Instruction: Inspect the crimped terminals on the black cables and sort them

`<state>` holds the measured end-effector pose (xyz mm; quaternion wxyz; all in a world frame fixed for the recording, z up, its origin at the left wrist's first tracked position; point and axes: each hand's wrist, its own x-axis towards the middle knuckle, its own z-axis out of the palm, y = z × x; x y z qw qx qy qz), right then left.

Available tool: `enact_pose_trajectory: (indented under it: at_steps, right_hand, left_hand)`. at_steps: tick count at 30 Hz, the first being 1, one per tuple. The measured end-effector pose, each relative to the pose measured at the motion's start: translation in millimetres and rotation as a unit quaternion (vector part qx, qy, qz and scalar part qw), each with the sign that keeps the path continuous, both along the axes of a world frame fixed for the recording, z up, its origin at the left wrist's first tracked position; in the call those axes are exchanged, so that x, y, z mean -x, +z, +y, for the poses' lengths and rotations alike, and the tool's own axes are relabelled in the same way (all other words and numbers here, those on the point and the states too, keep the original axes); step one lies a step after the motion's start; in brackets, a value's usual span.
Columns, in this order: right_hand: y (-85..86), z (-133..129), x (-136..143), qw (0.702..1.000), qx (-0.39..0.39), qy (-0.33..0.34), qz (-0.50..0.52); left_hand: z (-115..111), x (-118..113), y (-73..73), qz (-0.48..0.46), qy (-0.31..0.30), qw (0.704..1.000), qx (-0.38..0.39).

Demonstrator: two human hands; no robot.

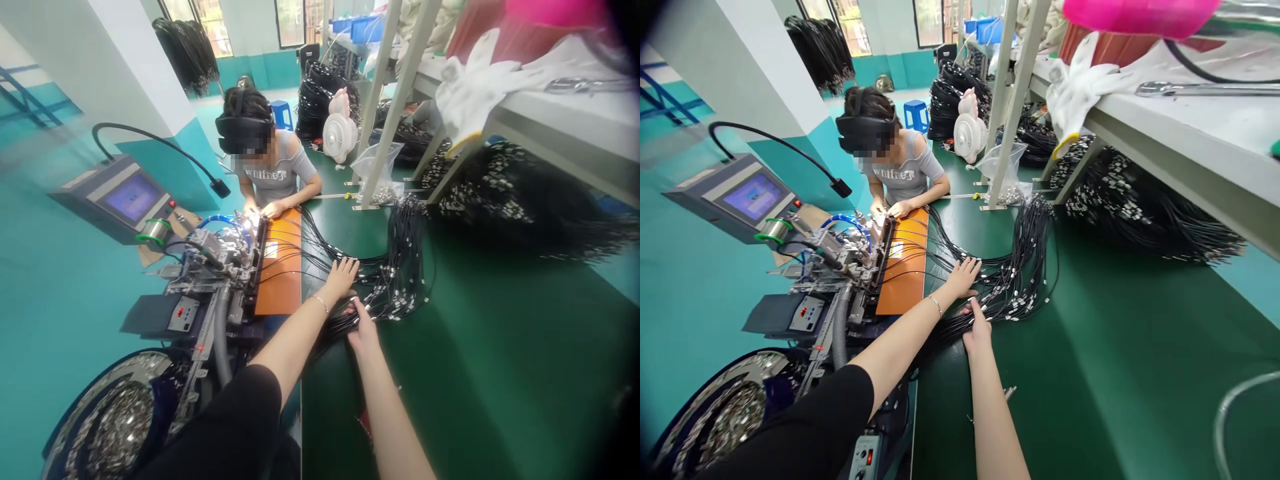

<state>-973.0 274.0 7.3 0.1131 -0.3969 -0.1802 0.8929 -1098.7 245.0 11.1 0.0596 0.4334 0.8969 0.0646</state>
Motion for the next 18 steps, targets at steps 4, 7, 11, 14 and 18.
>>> enact_pose_trajectory:
  at_steps: [4,7,11,14,18]
  right_hand:
    - [6.1,6.8,-10.0,0.999,0.020,0.016,0.029]
    - [7.2,11.2,-17.0,0.997,0.041,0.029,0.055]
    - [7.8,13.9,-20.9,0.996,0.050,0.027,0.064]
    - [18.6,19.3,-27.0,0.995,0.049,0.009,0.087]
    - [54.8,49.6,-47.9,0.990,0.053,-0.027,0.132]
  left_hand:
    - [14.4,6.4,-25.6,0.021,0.022,0.999,-0.019]
    - [15.7,9.5,-34.4,0.040,0.029,0.998,-0.033]
    - [18.5,16.4,-39.4,0.047,0.040,0.998,-0.034]
    - [21.9,19.7,-42.7,0.047,0.051,0.997,-0.031]
    - [24.4,20.0,-44.8,0.047,0.062,0.997,-0.030]
